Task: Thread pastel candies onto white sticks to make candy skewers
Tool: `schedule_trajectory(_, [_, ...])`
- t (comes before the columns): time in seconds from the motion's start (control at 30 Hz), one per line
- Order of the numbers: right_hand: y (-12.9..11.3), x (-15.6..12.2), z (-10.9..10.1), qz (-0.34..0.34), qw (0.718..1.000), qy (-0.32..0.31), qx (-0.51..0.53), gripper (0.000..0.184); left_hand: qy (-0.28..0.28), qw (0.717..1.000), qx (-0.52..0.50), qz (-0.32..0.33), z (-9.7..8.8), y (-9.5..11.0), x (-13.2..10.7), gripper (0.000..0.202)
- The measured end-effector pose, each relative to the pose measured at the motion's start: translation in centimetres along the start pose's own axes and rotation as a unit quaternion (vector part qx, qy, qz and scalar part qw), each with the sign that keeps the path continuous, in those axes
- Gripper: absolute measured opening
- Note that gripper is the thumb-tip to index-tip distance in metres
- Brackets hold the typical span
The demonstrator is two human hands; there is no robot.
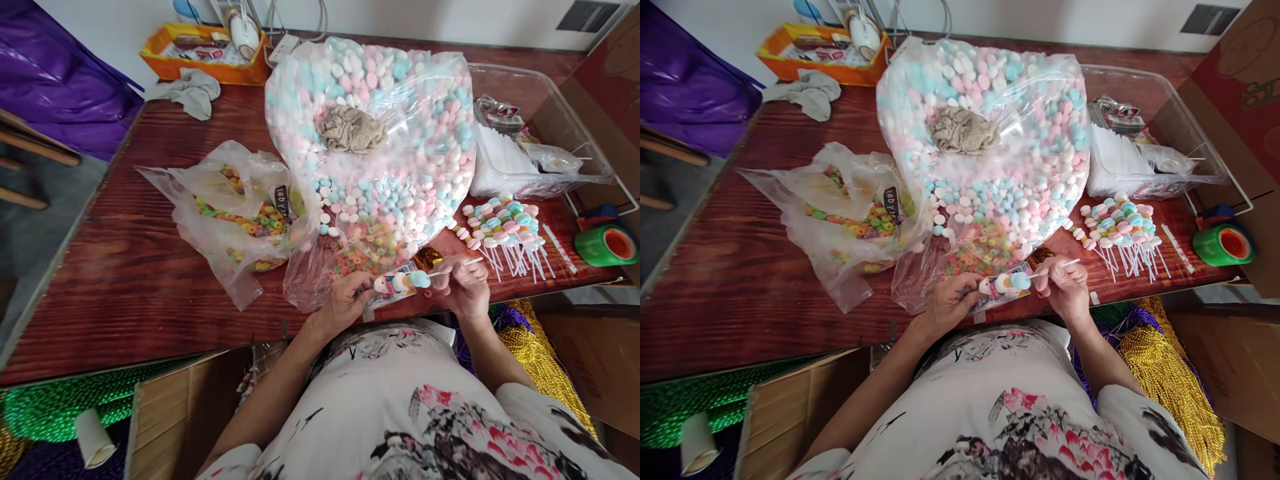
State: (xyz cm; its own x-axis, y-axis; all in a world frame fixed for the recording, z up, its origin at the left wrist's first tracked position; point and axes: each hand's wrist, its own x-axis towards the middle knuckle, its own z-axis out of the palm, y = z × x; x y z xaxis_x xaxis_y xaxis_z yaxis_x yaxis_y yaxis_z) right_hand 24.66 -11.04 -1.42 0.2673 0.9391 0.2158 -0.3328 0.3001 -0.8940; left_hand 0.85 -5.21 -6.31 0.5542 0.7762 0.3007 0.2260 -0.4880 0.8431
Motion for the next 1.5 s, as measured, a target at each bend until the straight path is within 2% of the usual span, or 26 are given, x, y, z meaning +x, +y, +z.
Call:
schedule_trajectory(0.13, [-0.6, 0.6, -0.1, -0.009, 1.000, 0.027, -0.007, 0.024, -0.001, 0.998, -0.044, -0.033, -0.3, 1.0, 0.0, 0.015])
schedule_trajectory(0.27, [-0.1, -0.2, 0.4, -0.031, 0.998, 0.008, -0.054, 0.019, -0.048, 0.993, -0.067, -0.082, 0.3, 2.0, 0.2, 0.052])
schedule_trajectory(0.3, [0.1, -0.4, 0.5, -0.040, 0.997, -0.002, -0.061, 0.018, -0.066, 0.992, -0.055, -0.091, 0.6, 2.1, 0.4, 0.053])
schedule_trajectory(0.4, [0.7, -0.9, 0.5, -0.043, 0.995, -0.048, -0.073, 0.017, -0.084, 0.989, -0.026, -0.122, 1.1, 2.2, 0.8, 0.036])
schedule_trajectory(0.53, [1.1, -0.9, 0.3, -0.007, 0.994, -0.075, -0.084, 0.019, -0.063, 0.983, -0.046, -0.165, 1.4, 1.8, 1.1, 0.039])
schedule_trajectory(0.7, [1.6, -0.6, 0.8, 0.024, 0.991, -0.092, -0.091, 0.018, -0.090, 0.983, -0.045, -0.157, 1.6, 2.1, 1.2, 0.036])
schedule_trajectory(0.9, [2.6, -0.4, 2.8, 0.085, 0.977, -0.160, -0.114, 0.037, -0.125, 0.977, -0.089, -0.148, 1.8, 3.5, 1.9, 0.031])
schedule_trajectory(1.1, [4.1, 0.2, 3.2, 0.073, 0.963, -0.205, -0.160, 0.029, -0.091, 0.975, -0.103, -0.174, 1.6, 3.6, 2.3, 0.035])
schedule_trajectory(1.2, [3.4, 0.7, 2.9, 0.060, 0.974, -0.163, -0.145, 0.017, -0.087, 0.975, -0.087, -0.183, 1.5, 4.0, 2.5, 0.034])
schedule_trajectory(1.3, [2.1, 1.4, 2.7, 0.006, 0.975, -0.149, -0.164, 0.011, -0.090, 0.975, -0.090, -0.181, 1.4, 4.9, 2.9, 0.034])
schedule_trajectory(1.4, [1.5, 1.9, 2.8, -0.028, 0.966, -0.172, -0.190, 0.016, -0.125, 0.956, -0.185, -0.192, 0.7, 5.3, 3.1, 0.040])
schedule_trajectory(1.5, [1.4, 2.2, 2.7, -0.015, 0.978, -0.133, -0.161, 0.018, -0.155, 0.905, -0.329, -0.222, -0.6, 4.8, 3.3, 0.061])
